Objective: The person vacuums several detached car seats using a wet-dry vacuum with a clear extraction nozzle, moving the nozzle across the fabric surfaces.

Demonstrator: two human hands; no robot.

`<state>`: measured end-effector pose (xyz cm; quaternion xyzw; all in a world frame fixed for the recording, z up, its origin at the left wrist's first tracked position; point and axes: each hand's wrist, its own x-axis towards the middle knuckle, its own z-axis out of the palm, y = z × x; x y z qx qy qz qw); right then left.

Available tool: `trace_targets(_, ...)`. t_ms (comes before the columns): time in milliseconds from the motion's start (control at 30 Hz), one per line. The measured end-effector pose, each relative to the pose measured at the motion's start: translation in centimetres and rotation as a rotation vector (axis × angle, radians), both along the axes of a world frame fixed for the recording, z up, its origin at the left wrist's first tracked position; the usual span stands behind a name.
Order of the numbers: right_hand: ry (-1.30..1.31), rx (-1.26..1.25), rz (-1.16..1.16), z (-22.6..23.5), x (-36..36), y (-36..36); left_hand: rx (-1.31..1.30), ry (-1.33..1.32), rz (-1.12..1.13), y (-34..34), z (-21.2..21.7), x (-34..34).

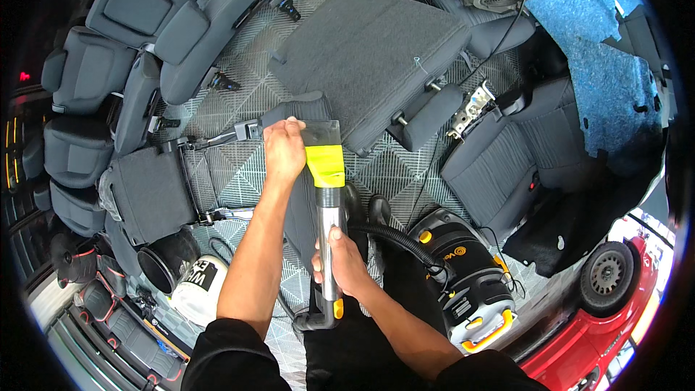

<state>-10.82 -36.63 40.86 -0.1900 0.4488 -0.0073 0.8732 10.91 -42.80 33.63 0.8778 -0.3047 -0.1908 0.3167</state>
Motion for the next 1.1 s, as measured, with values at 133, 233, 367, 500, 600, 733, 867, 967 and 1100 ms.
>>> trace_targets(133,0.003,0.049,-0.002,0.8,-0.5,-0.2,0.032,0.012,0.015,0.1,0.4,-0.8)
trace_targets(233,0.006,0.087,-0.004,1.3,-0.7,0.1,0.05,0.185,0.062,0.8,-0.1,-0.4)
trace_targets(367,0.003,0.105,-0.008,1.5,-1.0,0.9,0.073,0.074,0.019,2.0,-0.6,-0.3)
trace_targets(500,0.013,0.101,-0.033,1.9,-1.6,2.1,0.072,0.184,0.021,2.2,0.7,-1.4)
trace_targets(600,0.0,0.1,-0.044,1.9,-1.7,2.6,0.022,0.129,0.05,2.3,0.9,-2.1)
trace_targets(733,-0.003,0.105,-0.038,2.1,-2.2,3.3,0.085,0.248,0.07,2.9,1.3,-2.5)
trace_targets(867,-0.035,0.12,-0.051,2.3,-2.5,4.3,0.11,0.267,0.065,4.4,0.5,-2.7)
trace_targets(967,-0.006,0.129,-0.101,2.0,-2.5,4.9,0.089,0.184,0.041,4.8,0.0,-3.0)
trace_targets(1100,-0.008,0.137,-0.076,2.1,-3.4,5.7,0.096,0.252,0.0,5.2,0.6,-3.9)
